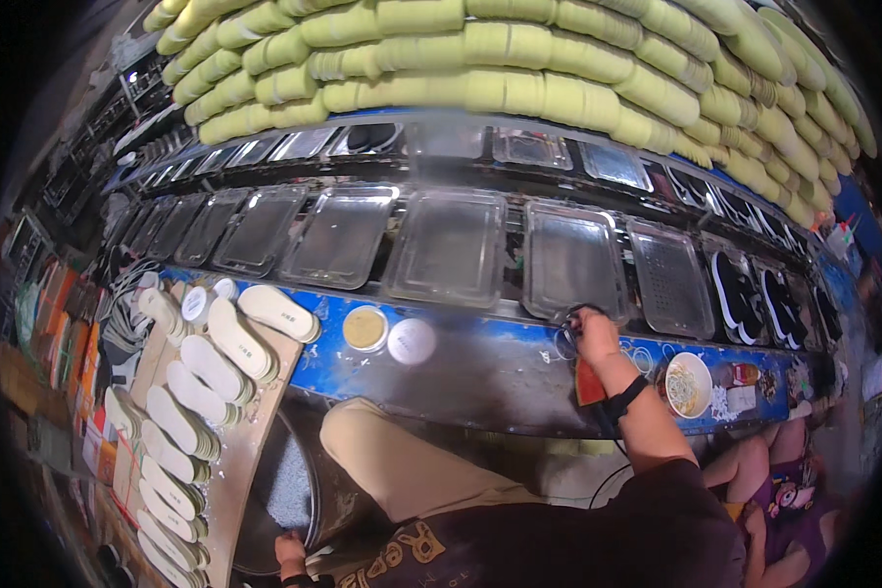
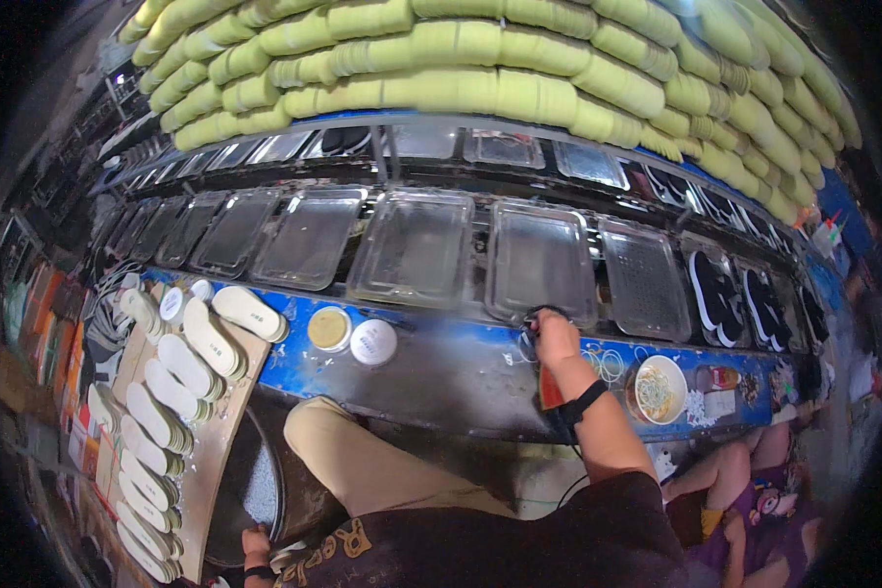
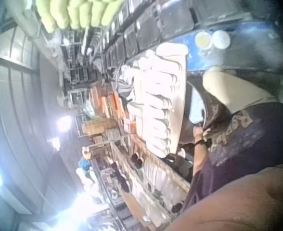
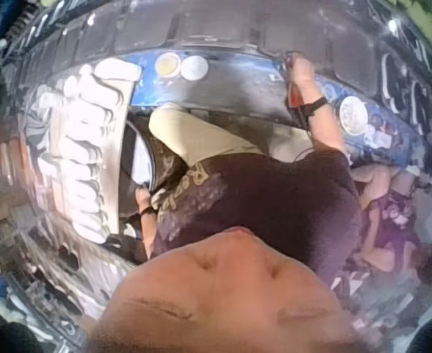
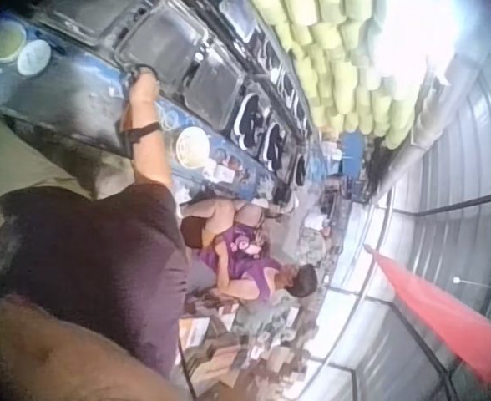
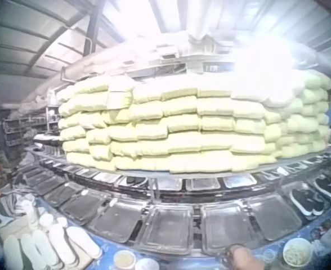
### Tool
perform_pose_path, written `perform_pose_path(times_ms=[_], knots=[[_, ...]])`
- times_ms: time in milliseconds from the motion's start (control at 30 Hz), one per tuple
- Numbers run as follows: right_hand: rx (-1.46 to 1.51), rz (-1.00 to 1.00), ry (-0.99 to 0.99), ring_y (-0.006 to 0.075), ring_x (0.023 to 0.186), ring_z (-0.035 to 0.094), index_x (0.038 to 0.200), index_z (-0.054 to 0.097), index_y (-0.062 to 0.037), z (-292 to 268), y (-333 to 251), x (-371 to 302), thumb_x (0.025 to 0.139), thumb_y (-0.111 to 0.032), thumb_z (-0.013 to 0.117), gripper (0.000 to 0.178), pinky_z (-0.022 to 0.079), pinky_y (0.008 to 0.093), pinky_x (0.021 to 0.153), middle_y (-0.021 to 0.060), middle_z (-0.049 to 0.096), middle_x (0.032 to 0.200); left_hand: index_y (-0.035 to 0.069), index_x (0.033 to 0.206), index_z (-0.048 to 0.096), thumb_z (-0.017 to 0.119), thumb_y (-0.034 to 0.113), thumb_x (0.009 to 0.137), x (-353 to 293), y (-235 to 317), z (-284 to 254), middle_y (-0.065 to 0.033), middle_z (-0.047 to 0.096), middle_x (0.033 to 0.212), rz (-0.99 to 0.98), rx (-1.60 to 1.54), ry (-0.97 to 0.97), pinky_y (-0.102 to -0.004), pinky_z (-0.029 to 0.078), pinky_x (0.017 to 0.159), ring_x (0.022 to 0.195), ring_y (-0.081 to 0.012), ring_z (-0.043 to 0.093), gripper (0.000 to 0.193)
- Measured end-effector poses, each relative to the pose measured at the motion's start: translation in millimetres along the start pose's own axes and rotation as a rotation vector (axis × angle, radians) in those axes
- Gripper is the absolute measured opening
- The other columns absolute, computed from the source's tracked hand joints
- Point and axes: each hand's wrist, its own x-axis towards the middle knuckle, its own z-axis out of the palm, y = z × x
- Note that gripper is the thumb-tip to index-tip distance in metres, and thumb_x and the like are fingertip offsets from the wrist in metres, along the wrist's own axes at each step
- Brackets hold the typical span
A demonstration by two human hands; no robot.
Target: Assembling shoes by inserting insoles and using scissors to adjust materials before placing completed uppers on a conveyor belt.
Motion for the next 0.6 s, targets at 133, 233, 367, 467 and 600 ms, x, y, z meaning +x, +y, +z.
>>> perform_pose_path(times_ms=[133, 233, 367, 467, 600], knots=[[-0.087, 0.254, 0.182, 0.0377, 0.094, 0.062, 0.098, 0.063, -0.0076, -29.2, 83.0, 10.8, 0.073, -0.007, 0.066, 0.025, 0.050, 0.0455, 0.081, 0.0193, 0.066, 0.095, -0.004, 0.083, 0.068, 0.060, 0.029, 0.086, 1.2, -9.7, 8.3, -0.0272, 0.064, 0.085, 0.026, 0.042, 0.104, -0.0468, 0.047, 0.076, 0.085, -0.0424, 0.062, 0.035], [-0.087, 0.451, 0.232, 0.0375, 0.093, 0.063, 0.102, 0.064, -0.0067, -63.9, 153.9, 9.2, 0.070, -0.012, 0.071, 0.032, 0.050, 0.0441, 0.079, 0.0200, 0.066, 0.094, -0.004, 0.081, 0.068, 0.059, 0.031, 0.086, 9.6, -23.6, 11.6, -0.0269, 0.064, 0.079, 0.096, 0.070, 0.106, -0.0472, 0.048, 0.073, 0.081, -0.0422, 0.063, 0.036], [-0.237, 0.643, 0.305, 0.0376, 0.089, 0.064, 0.089, 0.067, -0.0048, -103.2, 237.9, 1.1, 0.071, -0.010, 0.067, 0.019, 0.050, 0.0443, 0.081, 0.0192, 0.067, 0.088, -0.006, 0.074, 0.066, 0.057, 0.031, 0.087, 24.4, -37.3, 20.0, -0.0275, 0.061, 0.071, 0.448, 0.126, 0.180, -0.0485, 0.048, 0.069, 0.075, -0.0431, 0.062, 0.040], [-0.287, 0.694, 0.379, 0.0371, 0.096, 0.063, 0.094, 0.065, -0.0034, -123.8, 293.3, 4.7, 0.077, -0.007, 0.061, 0.018, 0.050, 0.0439, 0.085, 0.0213, 0.066, 0.098, -0.005, 0.073, 0.065, 0.054, 0.029, 0.089, 20.7, -39.1, 24.3, -0.0265, 0.061, 0.069, 0.315, 0.076, 0.222, -0.0500, 0.046, 0.065, 0.070, -0.0439, 0.060, 0.039], [-0.339, 0.832, 0.416, 0.0355, 0.106, 0.060, 0.108, 0.062, -0.0054, -150.9, 359.5, 15.7, 0.084, -0.009, 0.054, 0.026, 0.048, 0.0437, 0.091, 0.0205, 0.063, 0.111, -0.005, 0.074, 0.065, 0.051, 0.032, 0.091, 8.4, -31.6, 18.8, -0.0258, 0.061, 0.070, 0.185, 0.182, 0.187, -0.0501, 0.045, 0.066, 0.071, -0.0437, 0.060, 0.043]])
